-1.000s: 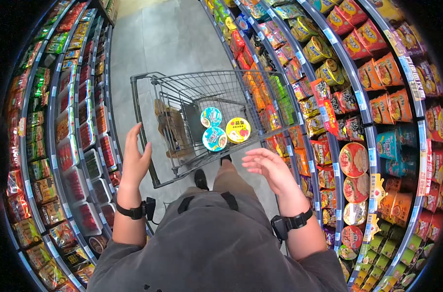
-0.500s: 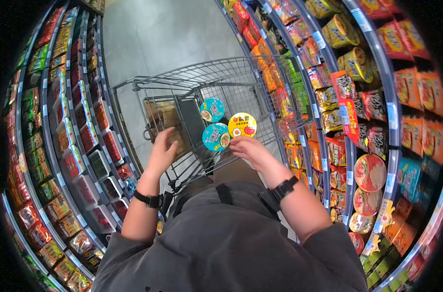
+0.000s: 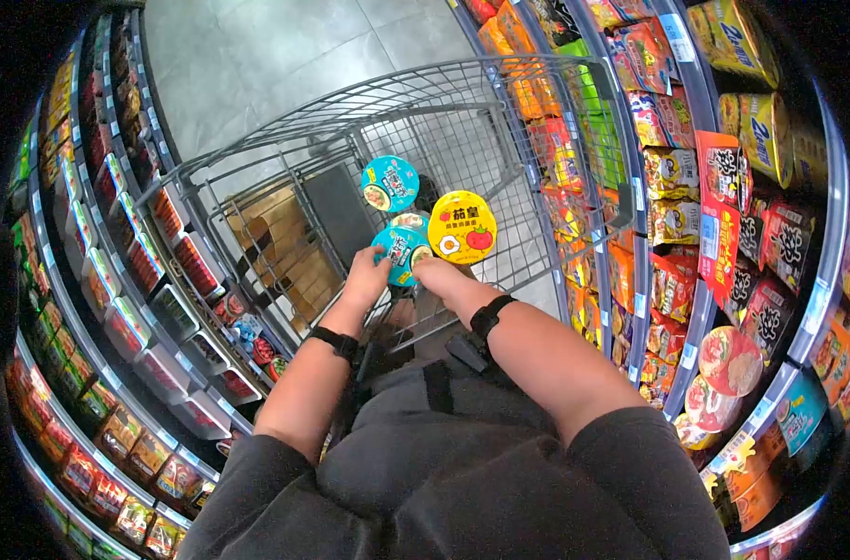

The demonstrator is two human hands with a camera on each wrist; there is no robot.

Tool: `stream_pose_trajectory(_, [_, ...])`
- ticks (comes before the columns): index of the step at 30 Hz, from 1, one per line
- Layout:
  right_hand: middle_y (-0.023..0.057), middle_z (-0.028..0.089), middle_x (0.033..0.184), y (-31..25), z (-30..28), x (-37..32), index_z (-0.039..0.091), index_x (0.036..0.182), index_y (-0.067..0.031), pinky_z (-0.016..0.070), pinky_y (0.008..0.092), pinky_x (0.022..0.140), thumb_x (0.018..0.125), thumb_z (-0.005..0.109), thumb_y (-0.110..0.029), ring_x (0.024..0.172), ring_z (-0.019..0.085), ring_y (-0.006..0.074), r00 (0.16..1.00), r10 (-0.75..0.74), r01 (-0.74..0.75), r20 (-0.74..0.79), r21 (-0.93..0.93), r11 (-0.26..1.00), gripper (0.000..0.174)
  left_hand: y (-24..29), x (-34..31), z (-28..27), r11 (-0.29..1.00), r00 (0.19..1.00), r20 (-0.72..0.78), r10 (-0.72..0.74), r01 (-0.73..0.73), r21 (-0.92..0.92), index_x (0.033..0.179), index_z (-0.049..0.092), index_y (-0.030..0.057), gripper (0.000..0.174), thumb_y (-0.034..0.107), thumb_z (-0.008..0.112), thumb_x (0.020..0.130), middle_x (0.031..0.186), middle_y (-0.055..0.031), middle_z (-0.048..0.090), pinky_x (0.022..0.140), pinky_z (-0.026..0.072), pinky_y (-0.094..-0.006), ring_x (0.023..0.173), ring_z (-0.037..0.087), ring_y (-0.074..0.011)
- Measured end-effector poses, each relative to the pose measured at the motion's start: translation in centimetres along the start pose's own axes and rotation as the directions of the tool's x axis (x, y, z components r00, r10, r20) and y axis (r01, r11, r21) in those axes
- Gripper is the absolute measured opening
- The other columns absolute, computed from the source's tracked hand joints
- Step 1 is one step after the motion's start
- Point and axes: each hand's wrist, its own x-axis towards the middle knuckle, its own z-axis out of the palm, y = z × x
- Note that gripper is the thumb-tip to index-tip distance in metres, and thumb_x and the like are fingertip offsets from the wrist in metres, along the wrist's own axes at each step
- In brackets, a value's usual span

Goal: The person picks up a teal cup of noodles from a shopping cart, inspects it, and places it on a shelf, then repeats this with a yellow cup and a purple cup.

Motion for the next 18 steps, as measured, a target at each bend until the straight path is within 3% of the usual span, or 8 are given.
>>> stream_pose_trajectory(4, [-0.0023, 0.058, 0.112, -1.3, -0.3, -0.9, 0.065, 0.123, -0.0163, 0.0430, 0.0318, 0.091, 0.088, 0.061, -0.017, 0.105, 0.052, 0.0099, 0.988, 0.154, -0.152, -0.022, 0.069, 0.986, 0.035, 0.0, 0.0, -0.7, 0.994, 0.997, 0.001, -0.081, 0.081, -0.080, 0.130, 0.064, 0.0020, 0.047, 0.033, 0.064, 0.095, 0.135, -0.0252, 0.057, 0.109, 0.0449, -0.0428, 0.125, 0.058, -0.0401])
stream_pose_trajectory(7, [-0.0021, 0.059, 0.120, -2.2, -0.8, -2.1, 0.062, 0.134, -0.0161, 0.0439, 0.0318, 0.097, 0.089, 0.058, -0.017, 0.111, 0.053, 0.0102, 0.993, 0.105, -0.105, 0.053, -0.020, 0.994, 0.045, -0.4, -0.3, -1.5, 0.992, 0.998, -0.010, -0.060, 0.058, -0.116, 0.127, 0.066, 0.0022, 0.043, 0.035, 0.063, 0.099, 0.123, -0.0233, 0.063, 0.097, 0.0489, -0.0405, 0.114, 0.062, -0.0338])
stream_pose_trajectory(10, [0.0000, 0.059, 0.125, -2.5, -0.7, -3.1, 0.059, 0.140, -0.0137, 0.0470, 0.0326, 0.097, 0.092, 0.057, -0.016, 0.114, 0.057, 0.0123, 0.986, 0.107, -0.097, 0.128, -0.082, 0.992, 0.048, 1.1, -2.0, -3.5, 0.992, 0.998, -0.003, -0.055, 0.054, -0.117, 0.126, 0.067, 0.0030, 0.042, 0.035, 0.063, 0.099, 0.123, -0.0228, 0.063, 0.098, 0.0486, -0.0407, 0.114, 0.062, -0.0339])
stream_pose_trajectory(14, [0.0042, 0.060, 0.129, -3.4, 0.2, -5.3, 0.055, 0.142, -0.0097, 0.0534, 0.0328, 0.094, 0.095, 0.053, -0.016, 0.115, 0.064, 0.0163, 0.978, 0.070, -0.045, 0.194, -0.129, 0.991, 0.048, 2.2, -4.6, -6.2, 0.982, 0.994, -0.057, 0.094, -0.102, -0.158, 0.126, 0.066, 0.0031, 0.040, 0.032, 0.064, 0.099, 0.130, -0.0243, 0.061, 0.106, 0.0470, -0.0428, 0.122, 0.060, -0.0391])
stream_pose_trajectory(18, [0.0074, 0.061, 0.129, -5.2, 2.1, -9.3, 0.051, 0.149, -0.0142, 0.0549, 0.0294, 0.088, 0.095, 0.051, -0.011, 0.107, 0.069, 0.0169, 0.976, -0.021, 0.075, 0.215, -0.243, 0.967, 0.054, 4.4, -8.4, -10.1, 0.970, 0.971, -0.090, 0.223, -0.230, -0.083, 0.129, 0.063, 0.0019, 0.043, 0.031, 0.067, 0.098, 0.127, -0.0216, 0.062, 0.097, 0.0521, -0.0424, 0.113, 0.065, -0.0360])
